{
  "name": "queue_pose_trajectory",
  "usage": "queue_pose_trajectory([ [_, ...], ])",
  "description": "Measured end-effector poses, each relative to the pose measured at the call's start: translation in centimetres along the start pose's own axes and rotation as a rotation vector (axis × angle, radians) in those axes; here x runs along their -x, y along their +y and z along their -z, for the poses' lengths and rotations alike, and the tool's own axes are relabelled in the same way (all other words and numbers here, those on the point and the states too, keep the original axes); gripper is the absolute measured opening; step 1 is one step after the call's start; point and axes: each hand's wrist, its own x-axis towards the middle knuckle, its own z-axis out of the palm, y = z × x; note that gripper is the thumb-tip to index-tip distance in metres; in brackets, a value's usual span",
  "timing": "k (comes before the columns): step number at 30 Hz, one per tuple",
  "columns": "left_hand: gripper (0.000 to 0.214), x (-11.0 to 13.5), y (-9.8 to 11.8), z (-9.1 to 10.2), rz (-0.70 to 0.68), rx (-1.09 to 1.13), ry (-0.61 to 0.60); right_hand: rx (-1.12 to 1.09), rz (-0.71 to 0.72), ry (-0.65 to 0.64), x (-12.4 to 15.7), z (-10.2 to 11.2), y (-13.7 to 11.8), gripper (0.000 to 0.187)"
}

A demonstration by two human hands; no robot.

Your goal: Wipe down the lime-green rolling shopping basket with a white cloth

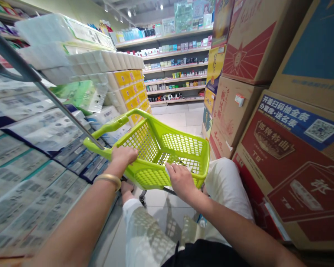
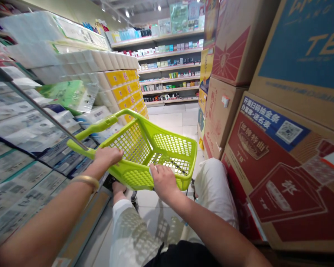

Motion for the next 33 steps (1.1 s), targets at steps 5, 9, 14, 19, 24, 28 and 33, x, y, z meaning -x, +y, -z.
queue_pose_trajectory([
  [5,0.059,0.5,0.5,-0.5,-0.096,0.019,0.013,0.011,0.007,-0.070,-1.5,-0.5,-1.5,0.041],
  [9,0.058,0.3,0.6,-0.3,-0.066,0.038,-0.017,0.039,-0.020,-0.023,1.2,0.7,0.6,0.043],
  [14,0.046,1.1,2.8,0.0,-0.129,0.054,0.106,0.071,-0.090,0.008,3.3,2.0,2.2,0.041],
  [19,0.050,2.4,6.2,-1.2,-0.156,0.097,0.135,0.071,-0.081,-0.131,0.2,1.4,-0.3,0.039],
  [24,0.051,2.4,6.5,-1.9,-0.134,0.086,0.085,0.052,0.005,-0.226,-3.0,0.0,-2.5,0.043],
  [28,0.050,2.4,6.2,-1.7,-0.122,0.072,0.055,0.043,-0.003,-0.218,-1.7,0.5,-1.5,0.043],
  [33,0.051,2.6,6.3,-1.4,-0.117,0.063,0.034,0.070,-0.064,-0.152,2.4,2.3,1.9,0.042],
])
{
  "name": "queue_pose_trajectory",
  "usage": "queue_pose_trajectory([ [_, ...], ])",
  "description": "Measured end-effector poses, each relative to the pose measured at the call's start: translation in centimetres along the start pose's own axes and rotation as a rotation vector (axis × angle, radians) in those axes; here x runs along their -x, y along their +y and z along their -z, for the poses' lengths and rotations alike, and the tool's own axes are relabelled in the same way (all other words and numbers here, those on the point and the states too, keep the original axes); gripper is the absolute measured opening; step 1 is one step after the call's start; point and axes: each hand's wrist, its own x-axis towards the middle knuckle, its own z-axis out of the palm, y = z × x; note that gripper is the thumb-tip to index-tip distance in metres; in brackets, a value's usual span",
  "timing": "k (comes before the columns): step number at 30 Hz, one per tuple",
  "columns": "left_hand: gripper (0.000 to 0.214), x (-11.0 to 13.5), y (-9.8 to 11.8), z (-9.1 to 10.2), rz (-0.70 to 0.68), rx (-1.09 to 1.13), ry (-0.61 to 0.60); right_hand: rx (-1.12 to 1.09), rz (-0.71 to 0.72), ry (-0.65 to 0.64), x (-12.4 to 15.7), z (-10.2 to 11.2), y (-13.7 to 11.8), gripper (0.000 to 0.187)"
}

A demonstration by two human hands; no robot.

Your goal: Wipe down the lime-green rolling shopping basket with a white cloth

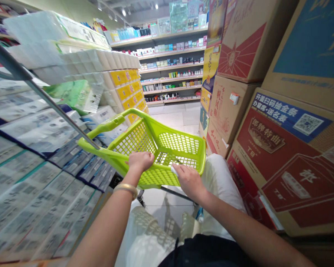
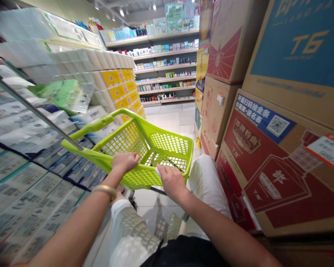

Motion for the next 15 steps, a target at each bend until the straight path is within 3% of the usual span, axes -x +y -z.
queue_pose_trajectory([
  [5,0.052,0.3,0.2,0.3,-0.005,0.001,-0.015,0.024,-0.042,0.008,1.2,0.1,0.9,0.043],
  [12,0.050,0.2,0.3,0.4,0.003,-0.005,-0.030,0.015,0.051,-0.086,-4.6,-0.8,-4.8,0.039],
  [15,0.050,0.1,0.2,0.2,0.012,-0.010,-0.038,-0.004,0.059,-0.084,-5.8,-1.3,-5.9,0.039],
])
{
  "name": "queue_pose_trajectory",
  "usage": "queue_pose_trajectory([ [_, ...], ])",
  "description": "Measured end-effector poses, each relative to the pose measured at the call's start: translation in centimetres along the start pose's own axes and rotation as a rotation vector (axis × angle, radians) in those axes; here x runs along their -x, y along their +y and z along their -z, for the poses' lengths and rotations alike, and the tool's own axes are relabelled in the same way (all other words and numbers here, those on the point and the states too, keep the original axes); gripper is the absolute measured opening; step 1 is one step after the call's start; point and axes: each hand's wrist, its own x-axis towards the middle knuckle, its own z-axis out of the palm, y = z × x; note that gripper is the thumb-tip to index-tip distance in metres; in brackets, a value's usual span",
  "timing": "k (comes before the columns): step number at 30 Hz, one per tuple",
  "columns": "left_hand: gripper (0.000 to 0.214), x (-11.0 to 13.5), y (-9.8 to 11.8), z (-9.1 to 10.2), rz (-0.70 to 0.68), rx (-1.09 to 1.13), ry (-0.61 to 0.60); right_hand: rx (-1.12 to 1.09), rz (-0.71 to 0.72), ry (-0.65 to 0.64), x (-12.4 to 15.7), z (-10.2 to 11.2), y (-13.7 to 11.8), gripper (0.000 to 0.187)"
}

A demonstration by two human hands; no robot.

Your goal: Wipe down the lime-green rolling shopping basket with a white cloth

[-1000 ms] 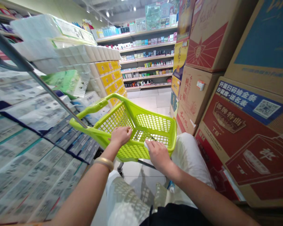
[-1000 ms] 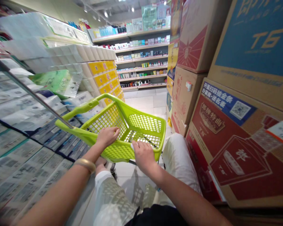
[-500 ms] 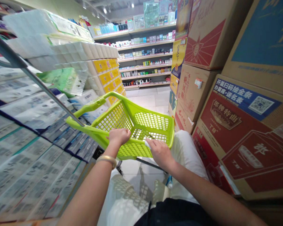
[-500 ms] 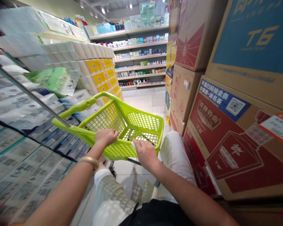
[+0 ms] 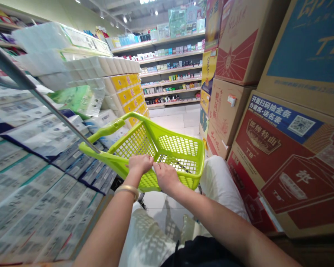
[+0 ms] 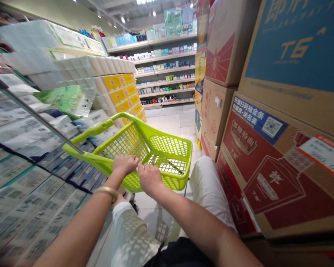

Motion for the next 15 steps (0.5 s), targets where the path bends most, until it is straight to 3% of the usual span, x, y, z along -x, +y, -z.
queue_pose_trajectory([
  [4,0.051,0.0,-0.1,-0.2,0.024,0.003,-0.007,0.005,0.020,0.075,1.7,-0.4,1.4,0.041],
  [12,0.050,0.1,-0.1,-0.1,0.027,0.013,0.000,0.009,-0.032,0.289,8.4,-0.5,7.4,0.039],
  [15,0.050,0.3,-0.1,0.1,0.016,0.013,0.003,-0.018,-0.038,0.333,9.5,-0.5,8.1,0.039],
])
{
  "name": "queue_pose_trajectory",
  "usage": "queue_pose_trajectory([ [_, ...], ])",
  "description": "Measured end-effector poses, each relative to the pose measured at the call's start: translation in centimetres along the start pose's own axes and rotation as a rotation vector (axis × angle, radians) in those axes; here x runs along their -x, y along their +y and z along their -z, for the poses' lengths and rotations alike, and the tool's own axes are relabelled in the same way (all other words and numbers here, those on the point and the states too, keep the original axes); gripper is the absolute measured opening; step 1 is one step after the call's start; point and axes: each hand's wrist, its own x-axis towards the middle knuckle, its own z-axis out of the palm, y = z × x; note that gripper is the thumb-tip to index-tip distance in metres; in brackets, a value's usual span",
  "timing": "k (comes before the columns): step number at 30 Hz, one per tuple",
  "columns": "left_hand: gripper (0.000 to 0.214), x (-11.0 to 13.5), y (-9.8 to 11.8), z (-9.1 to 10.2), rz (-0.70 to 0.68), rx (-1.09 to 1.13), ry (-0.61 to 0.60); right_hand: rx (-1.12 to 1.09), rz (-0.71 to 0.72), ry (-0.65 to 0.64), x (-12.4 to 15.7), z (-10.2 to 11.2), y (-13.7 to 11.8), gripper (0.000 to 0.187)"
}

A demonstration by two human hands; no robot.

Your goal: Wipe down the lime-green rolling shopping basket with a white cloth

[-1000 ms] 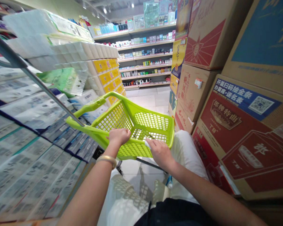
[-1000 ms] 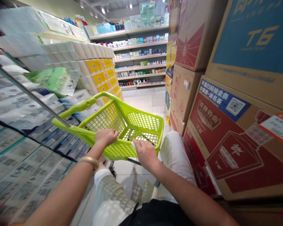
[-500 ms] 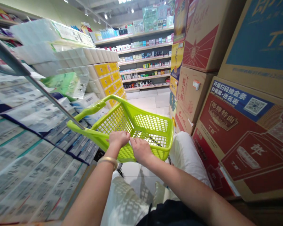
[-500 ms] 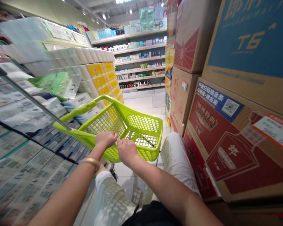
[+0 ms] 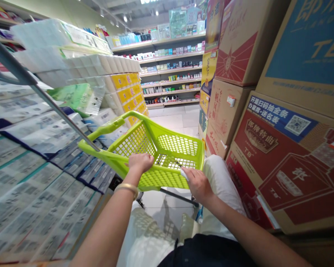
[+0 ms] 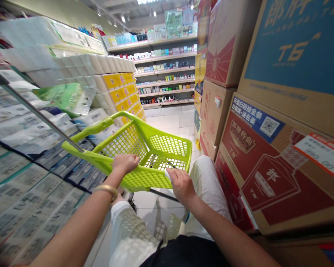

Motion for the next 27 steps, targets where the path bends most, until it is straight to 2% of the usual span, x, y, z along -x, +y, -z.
queue_pose_trajectory([
  [2,0.050,0.1,0.1,0.2,-0.010,0.000,-0.003,0.017,-0.052,-0.027,-0.3,0.0,-0.5,0.037],
  [5,0.049,0.2,0.1,0.4,-0.014,0.001,-0.007,0.066,-0.101,-0.151,-2.3,-0.1,-2.5,0.034],
  [9,0.048,0.2,0.1,0.5,-0.014,-0.003,-0.008,0.072,-0.029,-0.345,-6.8,-0.8,-6.5,0.033],
  [12,0.047,0.2,0.0,0.4,-0.030,-0.005,-0.008,0.042,0.009,-0.400,-9.3,-1.8,-8.7,0.031],
  [14,0.047,0.2,-0.1,0.4,-0.031,-0.006,-0.006,0.023,0.025,-0.403,-9.9,-2.2,-9.2,0.030],
  [18,0.049,0.3,-0.1,0.3,-0.025,-0.004,0.002,0.020,0.042,-0.369,-8.7,-2.1,-8.2,0.033],
  [27,0.049,0.3,-0.1,0.3,-0.024,0.011,0.010,0.064,0.004,-0.210,-2.6,0.2,-2.1,0.038],
])
